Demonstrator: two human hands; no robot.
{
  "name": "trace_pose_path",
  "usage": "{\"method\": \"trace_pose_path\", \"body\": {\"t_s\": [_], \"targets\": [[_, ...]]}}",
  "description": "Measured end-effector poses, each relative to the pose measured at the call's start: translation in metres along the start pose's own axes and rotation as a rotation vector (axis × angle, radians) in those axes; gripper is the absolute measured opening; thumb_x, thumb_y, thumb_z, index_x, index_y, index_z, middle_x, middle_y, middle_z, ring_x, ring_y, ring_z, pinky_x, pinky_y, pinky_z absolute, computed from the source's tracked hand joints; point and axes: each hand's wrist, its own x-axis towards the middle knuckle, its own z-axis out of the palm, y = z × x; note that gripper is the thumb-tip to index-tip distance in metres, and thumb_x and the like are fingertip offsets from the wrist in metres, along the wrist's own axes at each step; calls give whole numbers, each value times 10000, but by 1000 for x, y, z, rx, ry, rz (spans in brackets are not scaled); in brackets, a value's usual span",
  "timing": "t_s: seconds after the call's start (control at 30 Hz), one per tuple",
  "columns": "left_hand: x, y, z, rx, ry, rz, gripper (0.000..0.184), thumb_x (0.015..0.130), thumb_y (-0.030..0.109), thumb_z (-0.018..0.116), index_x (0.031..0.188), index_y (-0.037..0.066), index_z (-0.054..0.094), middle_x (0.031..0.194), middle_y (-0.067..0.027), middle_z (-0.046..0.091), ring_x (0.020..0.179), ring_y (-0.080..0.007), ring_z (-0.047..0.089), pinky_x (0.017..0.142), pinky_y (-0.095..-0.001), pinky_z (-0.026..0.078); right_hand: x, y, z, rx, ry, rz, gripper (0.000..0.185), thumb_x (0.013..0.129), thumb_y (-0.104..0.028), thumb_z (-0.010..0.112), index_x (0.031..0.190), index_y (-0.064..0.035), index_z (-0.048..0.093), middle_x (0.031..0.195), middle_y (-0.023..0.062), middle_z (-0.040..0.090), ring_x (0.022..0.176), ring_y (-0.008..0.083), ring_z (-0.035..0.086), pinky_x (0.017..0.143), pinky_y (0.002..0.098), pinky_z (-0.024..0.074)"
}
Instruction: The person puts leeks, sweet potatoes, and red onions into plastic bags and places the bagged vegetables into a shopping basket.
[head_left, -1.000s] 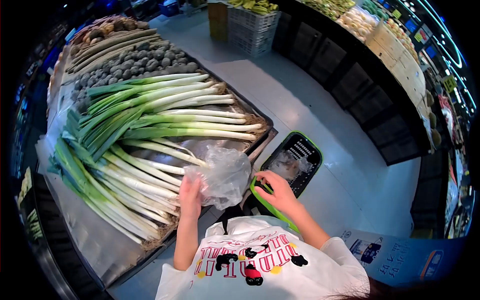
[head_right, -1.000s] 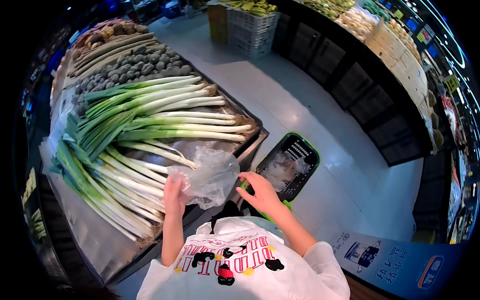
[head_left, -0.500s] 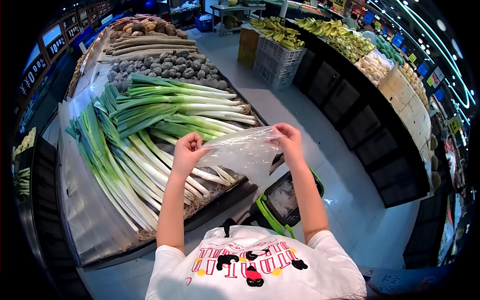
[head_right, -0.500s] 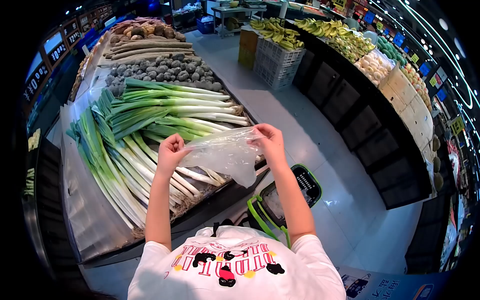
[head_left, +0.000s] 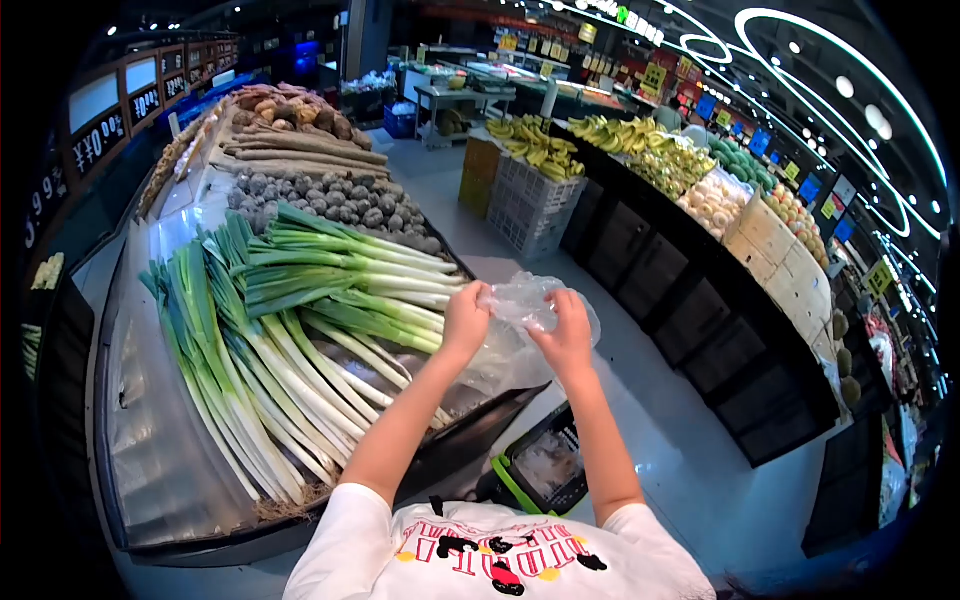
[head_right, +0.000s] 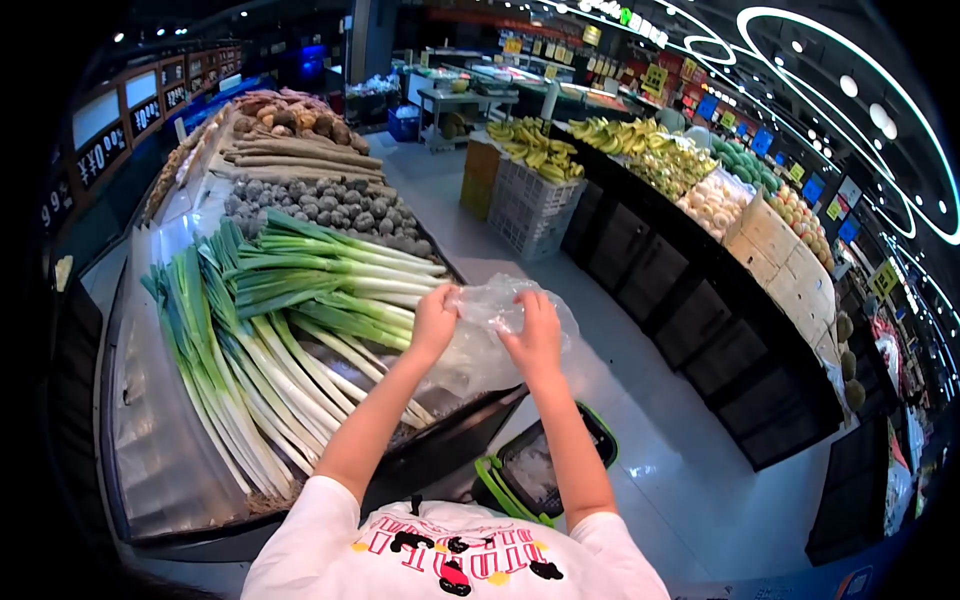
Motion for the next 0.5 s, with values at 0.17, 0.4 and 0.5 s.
{"method": "trace_pose_path", "body": {"t_s": [0.17,0.4,0.5], "targets": [[1,-23,10,-336,-218,-296,76,843,81,512,833,38,574,591,46,472,477,-31,387,432,-196,272,-30,95,37,-161,94,417,101,759,-87,594,816,-11,558,730,125,573,729,325,590,650,406,465],[41,118,15,-153,52,609,148,882,109,467,1005,36,428,911,-102,513,710,-102,494,614,-236,409,61,3,-94,369,681,22,202,898,-189,482,879,7,528,927,114,614,821,177,576,733,280,450],[42,144,9,-209,112,1098,165,860,104,500,998,24,458,927,-163,576,760,-253,579,682,-304,446,68,-22,-124,104,672,-290,155,855,-152,486,898,-3,500,973,174,592,831,291,588,744,342,457]]}}
